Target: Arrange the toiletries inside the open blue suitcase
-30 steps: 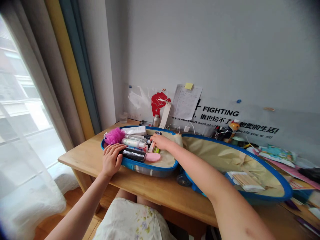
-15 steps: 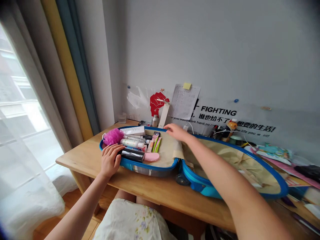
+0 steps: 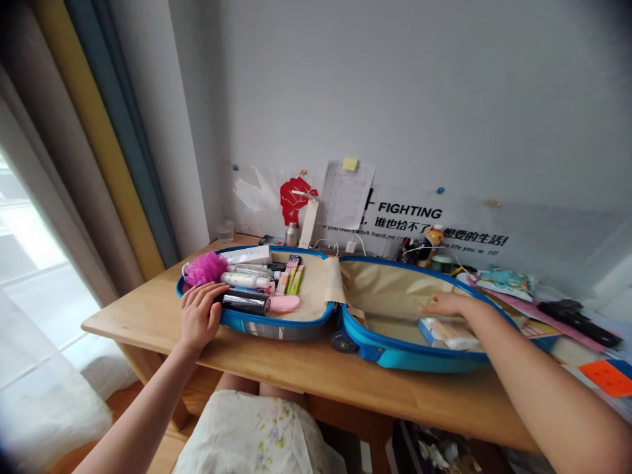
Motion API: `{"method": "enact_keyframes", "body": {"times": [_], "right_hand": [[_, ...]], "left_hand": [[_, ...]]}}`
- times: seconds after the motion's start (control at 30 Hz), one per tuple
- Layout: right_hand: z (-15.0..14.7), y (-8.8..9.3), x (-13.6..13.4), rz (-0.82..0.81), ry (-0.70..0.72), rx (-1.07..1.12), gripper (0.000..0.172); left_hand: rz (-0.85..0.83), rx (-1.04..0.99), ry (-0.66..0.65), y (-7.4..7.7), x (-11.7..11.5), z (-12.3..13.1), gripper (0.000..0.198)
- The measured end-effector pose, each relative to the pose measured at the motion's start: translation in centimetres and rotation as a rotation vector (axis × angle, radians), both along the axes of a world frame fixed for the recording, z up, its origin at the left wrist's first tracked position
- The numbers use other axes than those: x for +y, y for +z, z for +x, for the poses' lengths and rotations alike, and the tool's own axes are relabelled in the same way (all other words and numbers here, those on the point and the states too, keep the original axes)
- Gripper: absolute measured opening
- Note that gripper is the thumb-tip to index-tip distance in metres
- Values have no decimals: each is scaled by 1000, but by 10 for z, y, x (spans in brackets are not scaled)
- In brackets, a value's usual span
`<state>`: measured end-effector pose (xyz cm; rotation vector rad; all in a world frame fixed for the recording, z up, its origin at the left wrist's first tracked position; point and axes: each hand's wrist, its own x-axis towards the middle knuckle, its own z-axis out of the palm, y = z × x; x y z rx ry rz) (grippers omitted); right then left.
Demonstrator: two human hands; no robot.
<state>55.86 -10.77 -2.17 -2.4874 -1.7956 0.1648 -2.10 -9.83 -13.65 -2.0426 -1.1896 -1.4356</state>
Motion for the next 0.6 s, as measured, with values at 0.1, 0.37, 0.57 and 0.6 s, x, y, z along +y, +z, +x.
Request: {"method": "enact_keyframes", "body": {"times": [0.1, 0.37, 0.57, 0.6], "right_hand": [[11, -15, -14, -37, -53, -39, 30], [0, -24, -33, -120, -125, -79, 51], [-37, 7, -23, 15, -92, -165, 65], [-47, 14, -18, 71, -55, -180, 67]], "left_hand": [[-2, 10, 2, 0, 0, 0, 38], [8, 14, 7, 1, 0, 0, 38], [25, 28, 12, 1, 0, 0, 37], [21, 25, 12, 1, 0, 0, 38]]}}
